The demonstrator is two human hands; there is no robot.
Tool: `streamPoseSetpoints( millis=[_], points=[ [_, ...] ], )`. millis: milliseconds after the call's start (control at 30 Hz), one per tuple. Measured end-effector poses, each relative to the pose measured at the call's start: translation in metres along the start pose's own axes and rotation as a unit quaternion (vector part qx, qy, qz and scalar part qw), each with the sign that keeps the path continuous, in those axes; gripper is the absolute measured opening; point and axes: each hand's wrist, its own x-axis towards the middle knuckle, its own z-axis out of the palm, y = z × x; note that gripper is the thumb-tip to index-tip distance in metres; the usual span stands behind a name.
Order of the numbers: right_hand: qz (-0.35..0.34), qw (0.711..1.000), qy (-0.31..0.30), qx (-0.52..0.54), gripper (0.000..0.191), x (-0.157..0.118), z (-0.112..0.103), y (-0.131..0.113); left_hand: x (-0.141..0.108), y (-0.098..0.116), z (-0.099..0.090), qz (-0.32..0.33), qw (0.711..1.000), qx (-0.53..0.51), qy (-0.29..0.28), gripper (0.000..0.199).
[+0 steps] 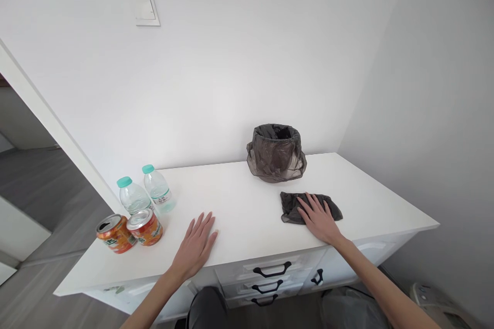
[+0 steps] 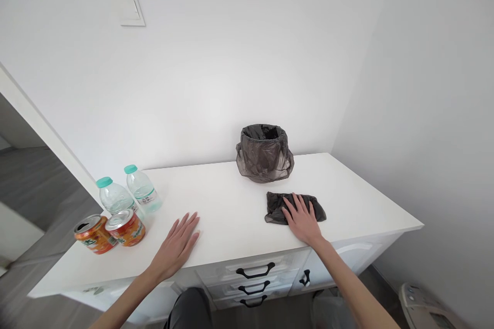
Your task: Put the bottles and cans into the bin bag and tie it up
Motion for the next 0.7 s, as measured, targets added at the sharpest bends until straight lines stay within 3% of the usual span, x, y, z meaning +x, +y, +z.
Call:
streamPoseSetpoints(
  millis=[100, 267, 367, 533, 700],
  points=[
    [-0.048, 0.999, 0.013, -0.001, 0.056, -0.006, 0.003, 0.008, 0.000, 0.001, 0.000, -0.004, 1.000, 0.004, -0.009, 0.056],
    [-0.105, 0.994, 0.029, 0.027, 0.054, -0.020, 0.003, -0.002, 0.001, 0.000, 0.002, 0.006, 1.000, 0.003, 0.014, 0.055],
    [-0.069, 0.995, 0.041, 0.053, 0.057, -0.021, 0.003, -0.011, 0.001, 0.000, 0.004, 0.007, 1.000, 0.003, 0.022, 0.055],
    [0.067, 0.990, 0.062, 0.106, 0.060, -0.013, 0.007, -0.023, 0.002, 0.000, 0.003, 0.004, 1.000, 0.006, 0.015, 0.055],
    [0.047, 0.997, 0.052, 0.028, 0.071, -0.011, 0.013, -0.029, 0.002, 0.001, 0.002, 0.004, 1.000, 0.007, 0.012, 0.055]
  ],
)
